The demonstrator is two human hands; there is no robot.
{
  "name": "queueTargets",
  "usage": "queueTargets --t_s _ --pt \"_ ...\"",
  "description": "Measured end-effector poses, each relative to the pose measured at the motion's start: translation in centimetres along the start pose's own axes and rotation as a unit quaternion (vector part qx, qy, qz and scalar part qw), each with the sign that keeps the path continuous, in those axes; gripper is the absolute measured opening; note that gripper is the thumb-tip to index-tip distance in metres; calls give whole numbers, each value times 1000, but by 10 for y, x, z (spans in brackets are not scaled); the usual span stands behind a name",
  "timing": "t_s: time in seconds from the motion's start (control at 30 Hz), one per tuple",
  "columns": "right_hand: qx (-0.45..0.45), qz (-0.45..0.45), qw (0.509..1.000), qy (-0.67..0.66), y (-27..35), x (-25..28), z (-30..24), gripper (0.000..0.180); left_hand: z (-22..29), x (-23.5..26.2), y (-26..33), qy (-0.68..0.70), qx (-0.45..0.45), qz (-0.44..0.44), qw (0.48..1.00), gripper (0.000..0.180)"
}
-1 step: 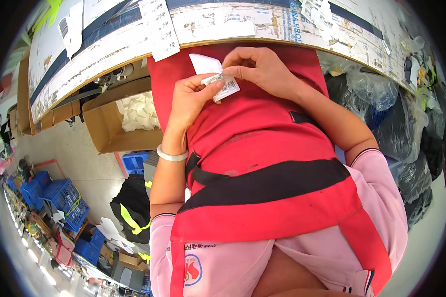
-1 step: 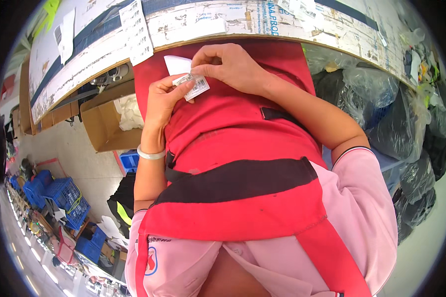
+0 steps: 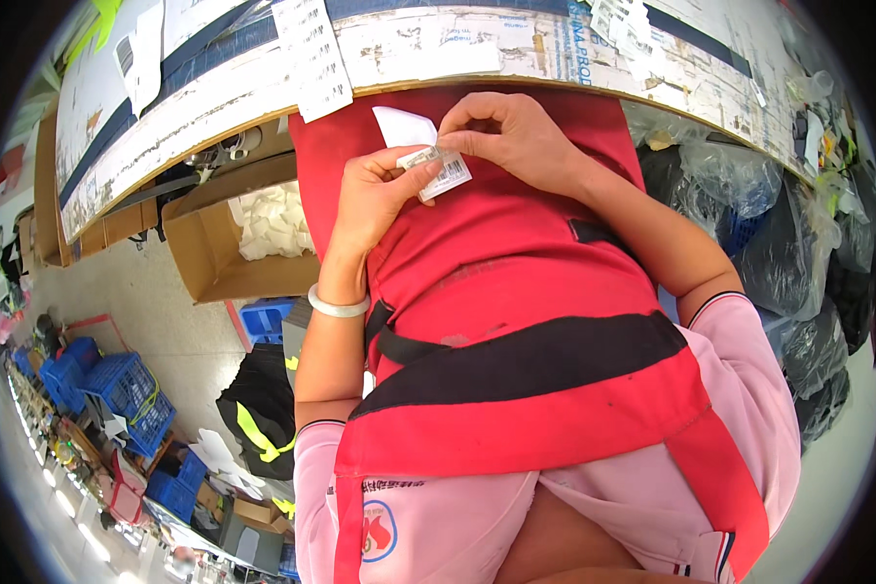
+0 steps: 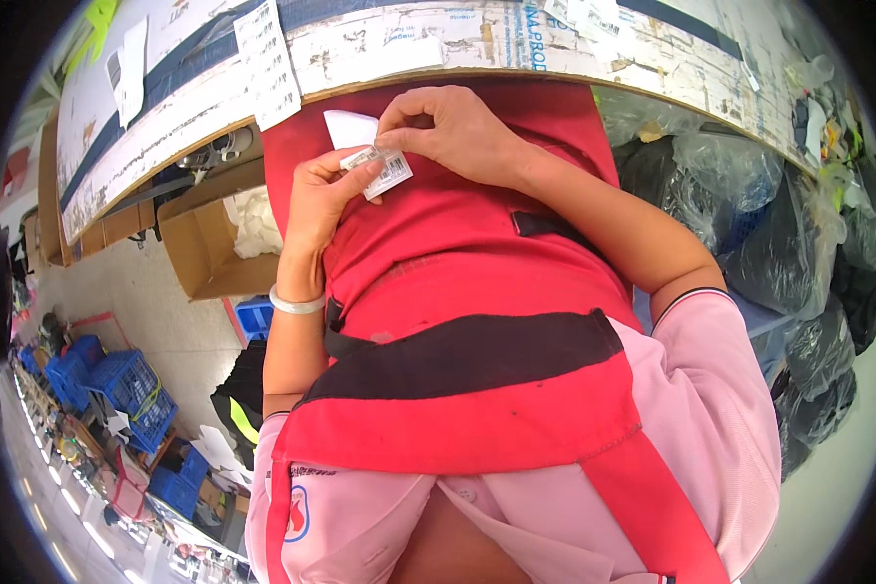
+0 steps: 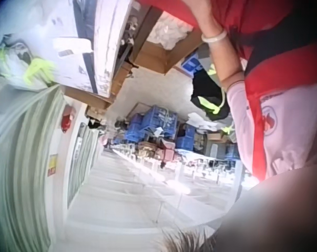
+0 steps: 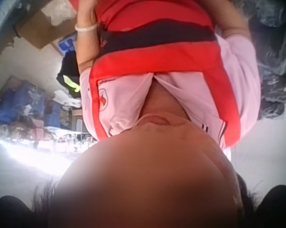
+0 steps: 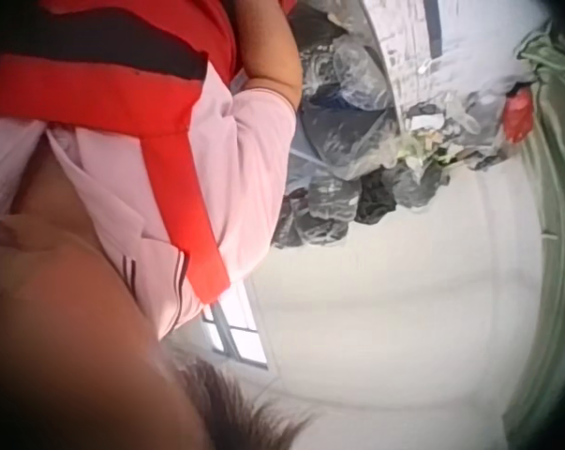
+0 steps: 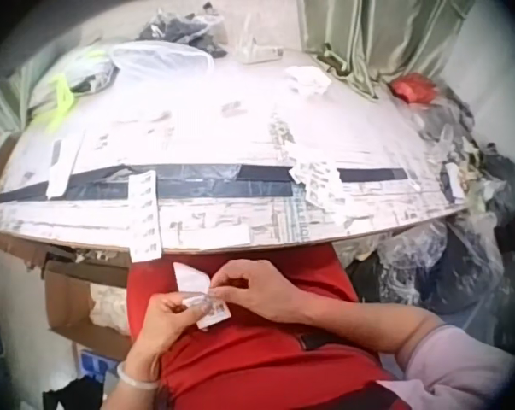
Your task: Sorting and inspecting small garment tags or labels on a workbench.
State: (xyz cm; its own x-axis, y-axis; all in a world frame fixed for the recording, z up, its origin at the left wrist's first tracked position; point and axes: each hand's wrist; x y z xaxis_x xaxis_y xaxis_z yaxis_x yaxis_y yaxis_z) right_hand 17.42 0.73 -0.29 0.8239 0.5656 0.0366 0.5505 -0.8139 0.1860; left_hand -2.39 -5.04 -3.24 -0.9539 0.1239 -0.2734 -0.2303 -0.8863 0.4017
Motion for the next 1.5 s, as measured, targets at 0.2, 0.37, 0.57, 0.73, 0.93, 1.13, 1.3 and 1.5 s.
queueTargets --t_s 0.2,0.37,0.57,0.73,0.93,1.13,1.3,1.5 --pt "72 -6 989 133 -5 9 -6 13 -7 14 -7 52 -4 -33 998 36" --pt "-39 78 994 70 -21 36 -25 18 -5 16 -9 28 11 13 999 51" --pt "-79 96 988 90 -41 55 -28 20 -7 15 -11 5 16 17 1000 42" --pt "-97 93 991 13 -47 54 -33 16 -8 15 -13 7 13 24 1000 41" --pt "-114 78 990 40 -52 54 -29 15 -8 16 -13 1 16 26 1000 40" --pt "-123 84 989 20 -51 55 -27 16 -7 13 -12 12 21 26 999 38" --pt "-118 88 988 39 -51 53 -30 15 -8 13 -12 9 17 31 999 37" --pt "-122 93 987 48 -52 52 -30 16 -10 14 -13 7 11 30 999 36"
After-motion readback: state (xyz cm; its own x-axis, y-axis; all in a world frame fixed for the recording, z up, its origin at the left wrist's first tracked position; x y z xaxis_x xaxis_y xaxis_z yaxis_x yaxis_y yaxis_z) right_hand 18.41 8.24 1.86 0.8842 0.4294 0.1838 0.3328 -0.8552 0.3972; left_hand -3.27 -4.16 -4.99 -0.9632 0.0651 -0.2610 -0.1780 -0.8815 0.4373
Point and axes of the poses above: each hand's wrist, its own y-axis away from the middle knuckle, its own x-axis out of the back of the hand, z = x × y, and after that the axes turned 2 degrees about -y, right-handed
